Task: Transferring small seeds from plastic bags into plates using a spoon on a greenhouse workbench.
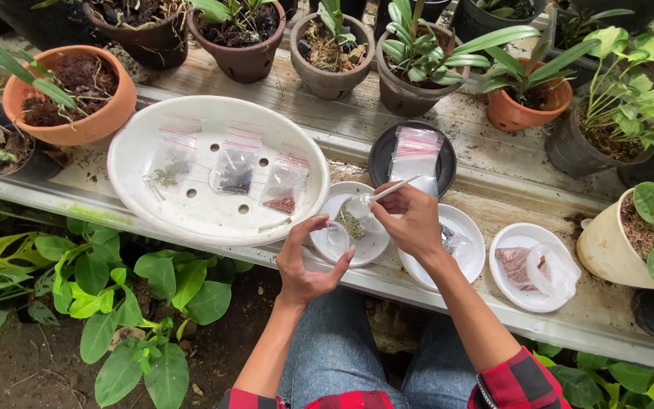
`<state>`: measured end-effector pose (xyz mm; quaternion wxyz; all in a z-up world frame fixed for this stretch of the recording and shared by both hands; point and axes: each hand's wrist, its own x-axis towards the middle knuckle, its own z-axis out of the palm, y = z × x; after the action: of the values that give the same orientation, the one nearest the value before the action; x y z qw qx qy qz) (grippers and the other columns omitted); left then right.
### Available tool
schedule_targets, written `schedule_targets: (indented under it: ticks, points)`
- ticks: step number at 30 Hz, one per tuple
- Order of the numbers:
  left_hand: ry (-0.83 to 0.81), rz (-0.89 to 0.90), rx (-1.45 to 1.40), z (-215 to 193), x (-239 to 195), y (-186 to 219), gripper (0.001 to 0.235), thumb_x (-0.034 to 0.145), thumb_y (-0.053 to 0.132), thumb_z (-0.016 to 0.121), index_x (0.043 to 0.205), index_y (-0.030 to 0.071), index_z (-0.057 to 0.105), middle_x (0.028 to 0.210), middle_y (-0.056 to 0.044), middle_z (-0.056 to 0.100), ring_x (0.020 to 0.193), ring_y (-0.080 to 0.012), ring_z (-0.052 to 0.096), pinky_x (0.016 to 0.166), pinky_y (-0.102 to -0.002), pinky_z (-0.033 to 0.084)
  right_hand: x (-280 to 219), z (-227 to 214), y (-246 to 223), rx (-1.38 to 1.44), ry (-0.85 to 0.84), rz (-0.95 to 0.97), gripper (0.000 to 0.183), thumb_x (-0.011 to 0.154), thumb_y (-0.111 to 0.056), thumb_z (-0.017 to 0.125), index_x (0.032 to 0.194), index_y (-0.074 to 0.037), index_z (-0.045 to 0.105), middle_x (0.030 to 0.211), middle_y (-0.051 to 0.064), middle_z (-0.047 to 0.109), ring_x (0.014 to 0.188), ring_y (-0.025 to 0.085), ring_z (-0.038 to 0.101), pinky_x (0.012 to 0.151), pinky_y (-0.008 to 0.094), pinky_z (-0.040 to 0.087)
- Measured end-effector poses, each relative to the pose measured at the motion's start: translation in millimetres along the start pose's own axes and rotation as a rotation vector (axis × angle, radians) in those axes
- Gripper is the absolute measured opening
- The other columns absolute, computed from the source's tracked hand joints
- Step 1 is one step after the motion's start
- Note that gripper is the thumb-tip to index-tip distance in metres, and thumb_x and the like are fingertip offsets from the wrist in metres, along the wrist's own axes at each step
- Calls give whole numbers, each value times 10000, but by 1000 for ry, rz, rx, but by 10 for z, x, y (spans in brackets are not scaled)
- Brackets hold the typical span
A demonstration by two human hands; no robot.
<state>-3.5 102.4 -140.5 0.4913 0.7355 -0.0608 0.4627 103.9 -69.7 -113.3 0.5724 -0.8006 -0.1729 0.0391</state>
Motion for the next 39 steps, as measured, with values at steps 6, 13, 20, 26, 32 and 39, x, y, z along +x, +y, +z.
schedule_targets:
  ticks: [6,13,20,26,32,39]
  points:
    - [-4,14,-7,13,-5,-8,664,679,206,925,1229,-10,622,1086,-142,742,866,-292,747,831,-392,590,4,-14,7,70,16,45,228,841,-78,802,1041,10,735,858,185,747,770,207,729,771,339,608]
    - [-5,21,4,8,-29,-42,661,679,207,922,1230,-6,626,1097,-136,744,865,-282,748,828,-390,594,-4,-19,-54,104,28,66,234,837,-69,798,1045,13,729,857,176,736,773,184,715,777,327,603]
    - [-14,28,9,4,-18,-31,656,691,212,915,1238,-1,621,1107,-137,740,864,-286,745,818,-394,594,12,-13,-46,-14,24,-14,210,841,-61,801,1014,32,727,858,225,744,769,277,753,761,377,616]
    - [-12,25,10,-2,0,-13,652,688,199,914,1236,1,621,1112,-135,741,863,-285,745,813,-393,596,13,-10,50,11,26,12,218,834,-65,806,1014,31,729,853,216,741,766,274,747,772,386,615]
    - [-14,22,7,3,-20,-34,658,686,199,914,1240,2,618,1116,-142,739,864,-294,746,810,-400,598,19,-10,77,13,26,23,226,834,-76,816,1015,30,732,855,217,739,765,277,745,776,392,614]
    - [-12,19,9,14,-43,-49,665,683,208,916,1242,7,618,1121,-139,740,866,-291,745,813,-401,597,19,-12,96,59,30,55,252,821,-108,838,1012,18,733,819,165,734,733,183,713,757,340,610]
